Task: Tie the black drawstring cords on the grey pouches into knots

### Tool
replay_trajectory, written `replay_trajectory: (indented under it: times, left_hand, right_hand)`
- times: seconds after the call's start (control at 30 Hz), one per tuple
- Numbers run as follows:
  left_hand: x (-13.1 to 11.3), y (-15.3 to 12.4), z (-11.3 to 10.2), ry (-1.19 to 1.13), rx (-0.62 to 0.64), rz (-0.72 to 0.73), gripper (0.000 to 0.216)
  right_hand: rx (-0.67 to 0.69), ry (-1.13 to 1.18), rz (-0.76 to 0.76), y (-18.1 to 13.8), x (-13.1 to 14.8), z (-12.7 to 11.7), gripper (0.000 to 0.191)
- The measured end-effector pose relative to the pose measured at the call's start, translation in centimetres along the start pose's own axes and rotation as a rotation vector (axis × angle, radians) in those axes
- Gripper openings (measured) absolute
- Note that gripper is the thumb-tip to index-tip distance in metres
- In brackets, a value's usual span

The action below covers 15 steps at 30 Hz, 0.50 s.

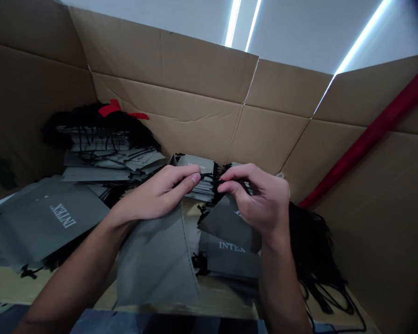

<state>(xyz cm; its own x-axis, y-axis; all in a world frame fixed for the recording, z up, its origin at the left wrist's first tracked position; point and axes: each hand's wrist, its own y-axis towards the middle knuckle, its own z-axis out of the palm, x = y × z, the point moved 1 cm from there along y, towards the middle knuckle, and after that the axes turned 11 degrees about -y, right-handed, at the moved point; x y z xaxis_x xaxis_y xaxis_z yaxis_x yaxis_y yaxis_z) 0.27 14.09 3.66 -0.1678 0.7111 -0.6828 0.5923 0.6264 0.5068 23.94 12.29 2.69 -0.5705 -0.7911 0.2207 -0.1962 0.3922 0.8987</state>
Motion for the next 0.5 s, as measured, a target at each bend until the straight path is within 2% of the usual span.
replay_trajectory:
  times: [0.13,0.23,0.33,0.5]
  left_hand:
    - [-0.01,0.07,0.24,-0.016,0.030,-0.004,0.042]
    - [0.14,0.04,0.33,-0.011,0.025,0.002,0.042]
    - [0.25,0.01,0.37,-0.012,0.021,-0.001,0.041]
    - [0.09,0.04,0.35,-0.023,0.015,-0.007,0.042]
  right_hand:
    - [-0.043,-0.057,-0.065,0.20,0.02,0.63,0.017]
    - [-0.050,-0.106,-0.079,0.12,-0.04,0.85,0.015]
    - [-0.033,-0.139,-0.069,0.05,-0.04,0.91,0.013]
    - [-0.005,-0.078,-0.004,0.25,-0.39,0.79,0.019]
